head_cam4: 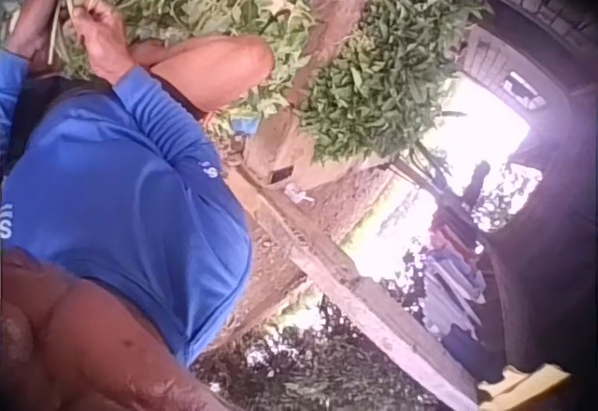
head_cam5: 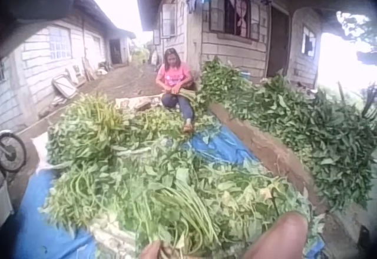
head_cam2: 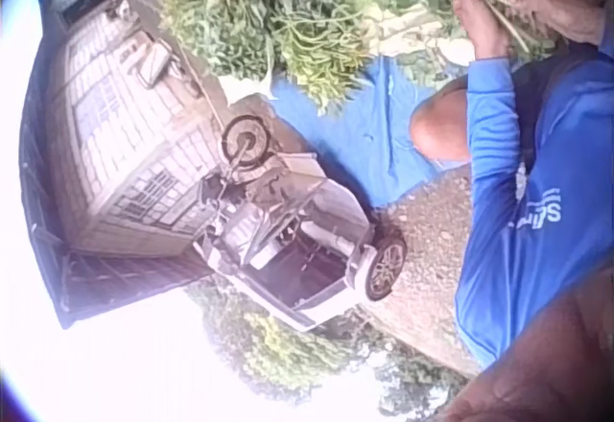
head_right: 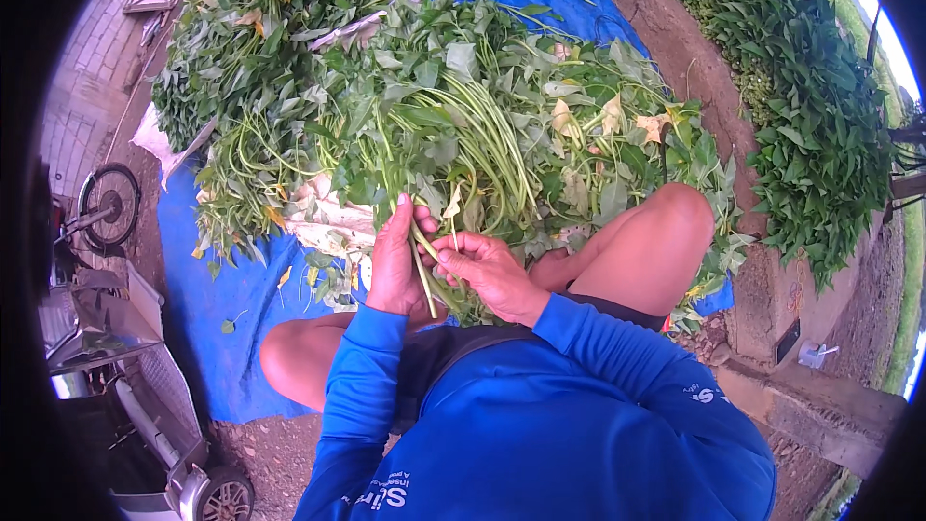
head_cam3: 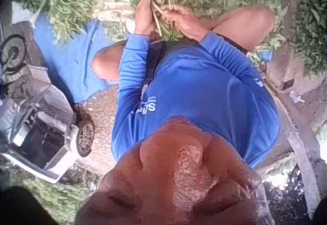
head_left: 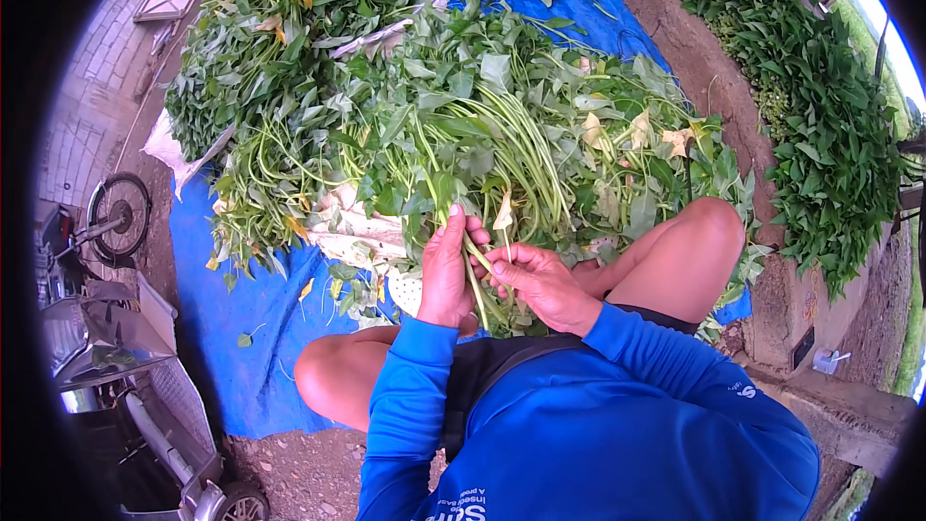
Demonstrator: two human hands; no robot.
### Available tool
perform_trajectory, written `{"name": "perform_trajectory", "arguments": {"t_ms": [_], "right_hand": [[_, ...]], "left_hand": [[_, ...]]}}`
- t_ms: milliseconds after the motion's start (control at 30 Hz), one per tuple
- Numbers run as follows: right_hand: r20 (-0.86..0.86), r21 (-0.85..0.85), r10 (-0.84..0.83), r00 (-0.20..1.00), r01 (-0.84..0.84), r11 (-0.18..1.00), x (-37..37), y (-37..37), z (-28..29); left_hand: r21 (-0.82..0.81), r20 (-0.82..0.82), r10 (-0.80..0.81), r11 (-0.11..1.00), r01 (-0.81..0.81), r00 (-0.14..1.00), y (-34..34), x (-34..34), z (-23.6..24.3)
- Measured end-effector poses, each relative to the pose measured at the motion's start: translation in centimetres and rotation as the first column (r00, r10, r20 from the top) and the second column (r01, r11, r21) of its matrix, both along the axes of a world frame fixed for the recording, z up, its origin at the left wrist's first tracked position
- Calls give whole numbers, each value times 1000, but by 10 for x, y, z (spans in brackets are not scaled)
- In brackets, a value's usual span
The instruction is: The recorder is gathering and bundling long leafy green stems from a pile on a blue tarp.
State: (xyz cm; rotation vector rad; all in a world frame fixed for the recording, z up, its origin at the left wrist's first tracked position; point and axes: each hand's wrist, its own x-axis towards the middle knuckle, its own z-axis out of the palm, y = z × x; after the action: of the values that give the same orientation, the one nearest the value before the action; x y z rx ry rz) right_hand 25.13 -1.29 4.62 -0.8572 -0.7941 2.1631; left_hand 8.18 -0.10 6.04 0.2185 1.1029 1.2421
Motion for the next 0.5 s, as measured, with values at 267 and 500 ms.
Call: {"name": "perform_trajectory", "arguments": {"t_ms": [267, 500], "right_hand": [[477, 553, -163, 864, -150, 819, 15, -2, 3], [441, 16, -582, 683, 643, 766, 112, 139, -12]], "left_hand": [[107, -353, 449, 891, -442, 821, 25, -38, 4], [89, -519, 346, 931, -353, 782, 32, -74, 26]]}}
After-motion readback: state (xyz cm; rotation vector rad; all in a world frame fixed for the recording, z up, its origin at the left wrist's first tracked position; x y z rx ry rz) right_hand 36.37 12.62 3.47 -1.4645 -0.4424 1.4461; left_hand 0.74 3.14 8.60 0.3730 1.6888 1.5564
